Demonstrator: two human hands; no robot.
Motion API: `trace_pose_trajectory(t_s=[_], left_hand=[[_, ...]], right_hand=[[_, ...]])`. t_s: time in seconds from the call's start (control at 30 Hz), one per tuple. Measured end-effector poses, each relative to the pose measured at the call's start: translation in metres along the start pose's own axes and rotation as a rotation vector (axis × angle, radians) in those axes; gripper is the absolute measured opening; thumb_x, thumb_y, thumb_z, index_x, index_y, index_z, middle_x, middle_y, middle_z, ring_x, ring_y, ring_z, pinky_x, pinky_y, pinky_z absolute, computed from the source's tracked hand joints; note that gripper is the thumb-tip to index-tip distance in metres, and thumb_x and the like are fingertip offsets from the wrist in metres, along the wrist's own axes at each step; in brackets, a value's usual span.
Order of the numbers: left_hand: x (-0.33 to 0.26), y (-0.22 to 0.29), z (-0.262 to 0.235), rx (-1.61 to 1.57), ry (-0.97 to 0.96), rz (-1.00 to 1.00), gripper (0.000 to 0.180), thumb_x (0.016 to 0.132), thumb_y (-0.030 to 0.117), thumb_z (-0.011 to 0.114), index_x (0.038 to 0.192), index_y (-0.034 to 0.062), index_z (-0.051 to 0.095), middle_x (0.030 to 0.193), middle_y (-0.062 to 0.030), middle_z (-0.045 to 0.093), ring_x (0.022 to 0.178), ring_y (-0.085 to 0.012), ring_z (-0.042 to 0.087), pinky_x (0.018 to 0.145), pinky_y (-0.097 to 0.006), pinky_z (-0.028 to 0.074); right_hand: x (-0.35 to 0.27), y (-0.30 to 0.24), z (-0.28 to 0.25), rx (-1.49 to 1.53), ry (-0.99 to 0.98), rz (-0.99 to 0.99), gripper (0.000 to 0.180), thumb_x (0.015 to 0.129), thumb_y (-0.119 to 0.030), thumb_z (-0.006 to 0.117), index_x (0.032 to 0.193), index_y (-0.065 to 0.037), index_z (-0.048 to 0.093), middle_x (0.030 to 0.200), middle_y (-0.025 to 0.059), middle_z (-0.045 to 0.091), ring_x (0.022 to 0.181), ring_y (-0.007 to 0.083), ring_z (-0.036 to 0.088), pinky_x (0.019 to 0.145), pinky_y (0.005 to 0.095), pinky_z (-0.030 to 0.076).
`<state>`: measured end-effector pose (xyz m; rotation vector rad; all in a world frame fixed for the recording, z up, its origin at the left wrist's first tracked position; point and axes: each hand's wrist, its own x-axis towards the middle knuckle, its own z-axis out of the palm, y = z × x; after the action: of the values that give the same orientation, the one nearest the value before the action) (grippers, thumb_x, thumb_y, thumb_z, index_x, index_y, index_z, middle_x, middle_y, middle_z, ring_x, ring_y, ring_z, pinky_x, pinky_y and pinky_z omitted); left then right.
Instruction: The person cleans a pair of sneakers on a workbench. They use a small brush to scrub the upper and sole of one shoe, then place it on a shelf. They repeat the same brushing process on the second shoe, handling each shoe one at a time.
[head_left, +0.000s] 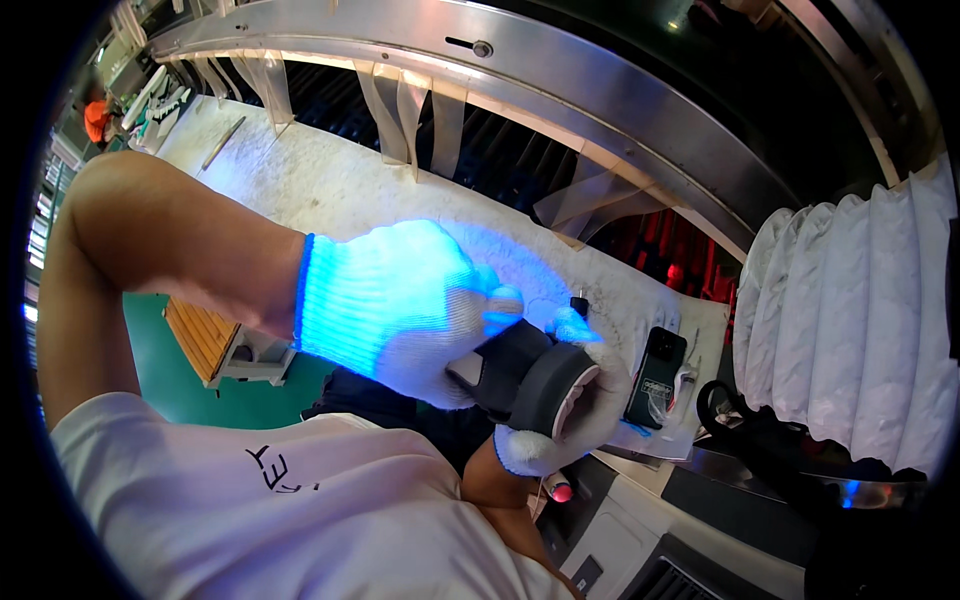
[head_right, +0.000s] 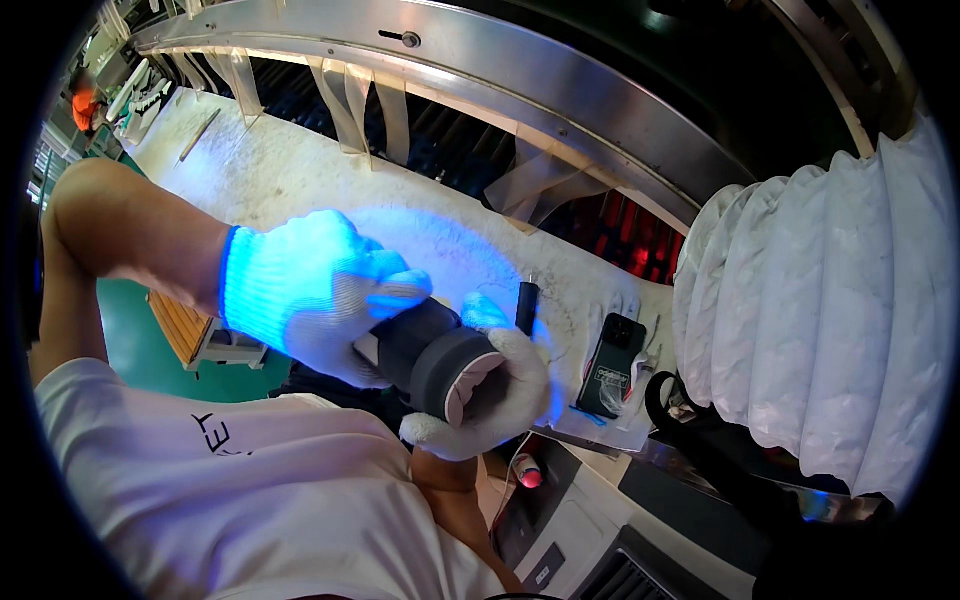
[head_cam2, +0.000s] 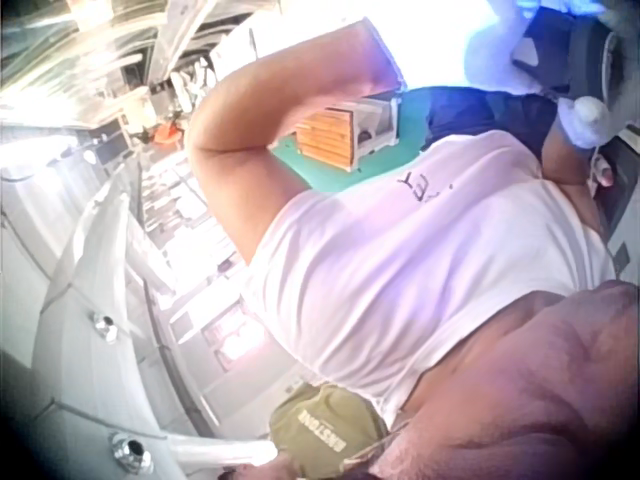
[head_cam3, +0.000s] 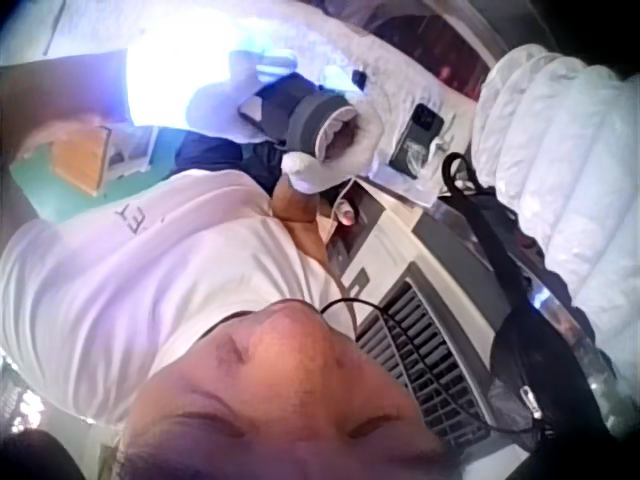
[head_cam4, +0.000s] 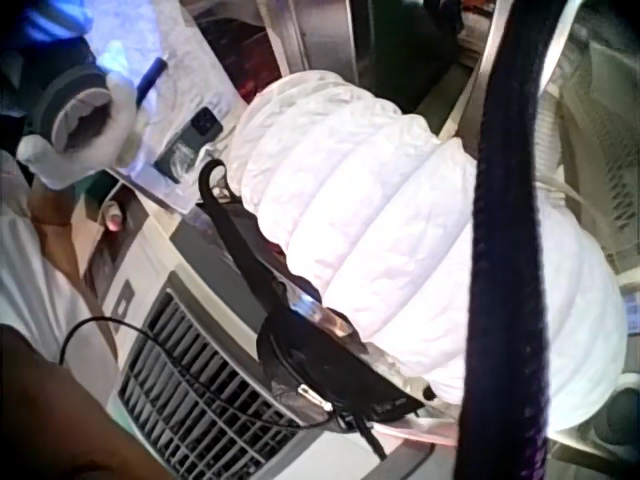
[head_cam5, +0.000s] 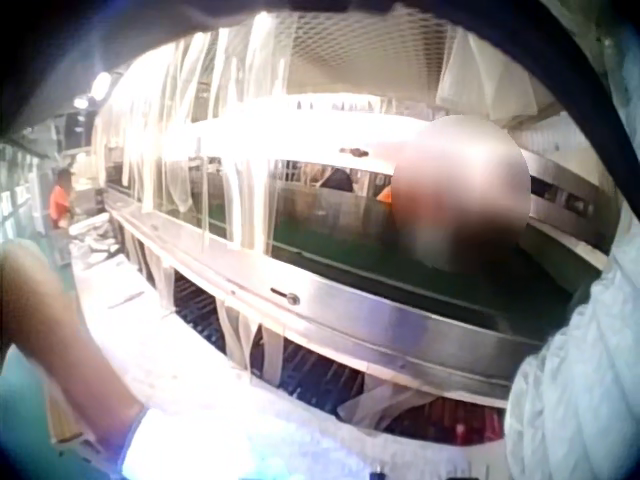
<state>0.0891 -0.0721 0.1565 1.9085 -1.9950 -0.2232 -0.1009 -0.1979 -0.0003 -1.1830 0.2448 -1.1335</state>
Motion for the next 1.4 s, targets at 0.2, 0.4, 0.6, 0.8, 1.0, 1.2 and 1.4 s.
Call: trace_pose_trajectory(t_s=[0.2, 0.4, 0.6, 0.8, 1.0, 1.2, 1.4], left_hand=[[0.027, -0.001, -0.009, 0.009, -0.223, -0.015, 0.061, 0.082, 0.048, 0.089, 0.123, 0.0059, 0.072, 0.097, -0.0172, 0.077, 0.082, -0.039, 0.077, 0.071, -0.049, 0.064], [0.049, 0.01, -0.015, 0.029, -0.335, 0.012, 0.043, 0.083, 0.04, 0.088, 0.103, 0.0032, 0.079, 0.091, -0.0181, 0.078, 0.079, -0.0397, 0.077, 0.07, -0.048, 0.064], [0.054, 0.024, -0.011, 0.109, -0.407, 0.061, 0.034, 0.084, 0.035, 0.086, 0.096, 0.0026, 0.082, 0.086, -0.019, 0.078, 0.075, -0.0382, 0.078, 0.068, -0.047, 0.064], [0.048, 0.031, -0.006, 0.126, -0.385, 0.113, 0.036, 0.083, 0.034, 0.088, 0.099, 0.0017, 0.083, 0.085, -0.0185, 0.079, 0.075, -0.0379, 0.079, 0.065, -0.047, 0.064], [0.0, 0.036, 0.038, -0.256, 0.136, 0.147, 0.061, 0.076, 0.046, 0.097, 0.118, 0.0074, 0.075, 0.099, -0.0151, 0.077, 0.085, -0.0378, 0.076, 0.072, -0.048, 0.061], [-0.042, 0.061, 0.083, -0.284, 0.638, 0.252, 0.048, 0.072, 0.04, 0.098, 0.106, 0.014, 0.076, 0.097, -0.0083, 0.076, 0.084, -0.0313, 0.075, 0.072, -0.045, 0.057], [-0.066, 0.072, 0.123, -0.211, 0.676, 0.289, 0.048, 0.078, 0.05, 0.095, 0.114, 0.0218, 0.08, 0.121, -0.0065, 0.08, 0.102, -0.0271, 0.079, 0.074, -0.043, 0.057]], right_hand=[[0.024, -0.021, 0.025, -0.023, -0.059, 0.005, 0.124, 0.07, -0.074, 0.097, 0.152, 0.007, 0.053, 0.142, 0.0189, 0.065, 0.13, 0.0294, 0.064, 0.115, 0.0476, 0.051], [0.029, -0.031, 0.02, -0.183, -0.135, -0.099, 0.11, 0.105, -0.078, 0.056, 0.173, 0.005, 0.032, 0.171, 0.0279, 0.046, 0.156, 0.044, 0.05, 0.131, 0.0583, 0.037], [0.018, -0.039, 0.02, -0.255, -0.03, -0.136, 0.101, 0.109, -0.071, 0.054, 0.173, 0.005, 0.033, 0.175, 0.0287, 0.041, 0.159, 0.0457, 0.046, 0.132, 0.0587, 0.034], [0.006, -0.058, 0.01, -0.651, -0.052, -0.205, 0.079, 0.113, -0.056, 0.057, 0.158, 0.008, 0.054, 0.158, 0.0242, 0.06, 0.145, 0.0376, 0.06, 0.126, 0.0509, 0.043], [-0.011, -0.093, -0.02, -0.403, -0.154, 0.094, 0.064, 0.11, -0.043, 0.061, 0.148, 0.009, 0.063, 0.146, 0.0222, 0.068, 0.137, 0.0351, 0.064, 0.119, 0.0486, 0.049], [-0.05, -0.105, -0.027, -0.635, -0.239, -0.049, 0.078, 0.11, -0.049, 0.056, 0.16, 0.011, 0.051, 0.158, 0.0258, 0.058, 0.142, 0.0385, 0.061, 0.122, 0.0516, 0.047], [-0.066, -0.131, -0.007, -0.581, -0.15, 0.268, 0.077, 0.11, -0.042, 0.051, 0.162, 0.014, 0.048, 0.171, 0.0285, 0.047, 0.155, 0.04, 0.051, 0.13, 0.0528, 0.039]])
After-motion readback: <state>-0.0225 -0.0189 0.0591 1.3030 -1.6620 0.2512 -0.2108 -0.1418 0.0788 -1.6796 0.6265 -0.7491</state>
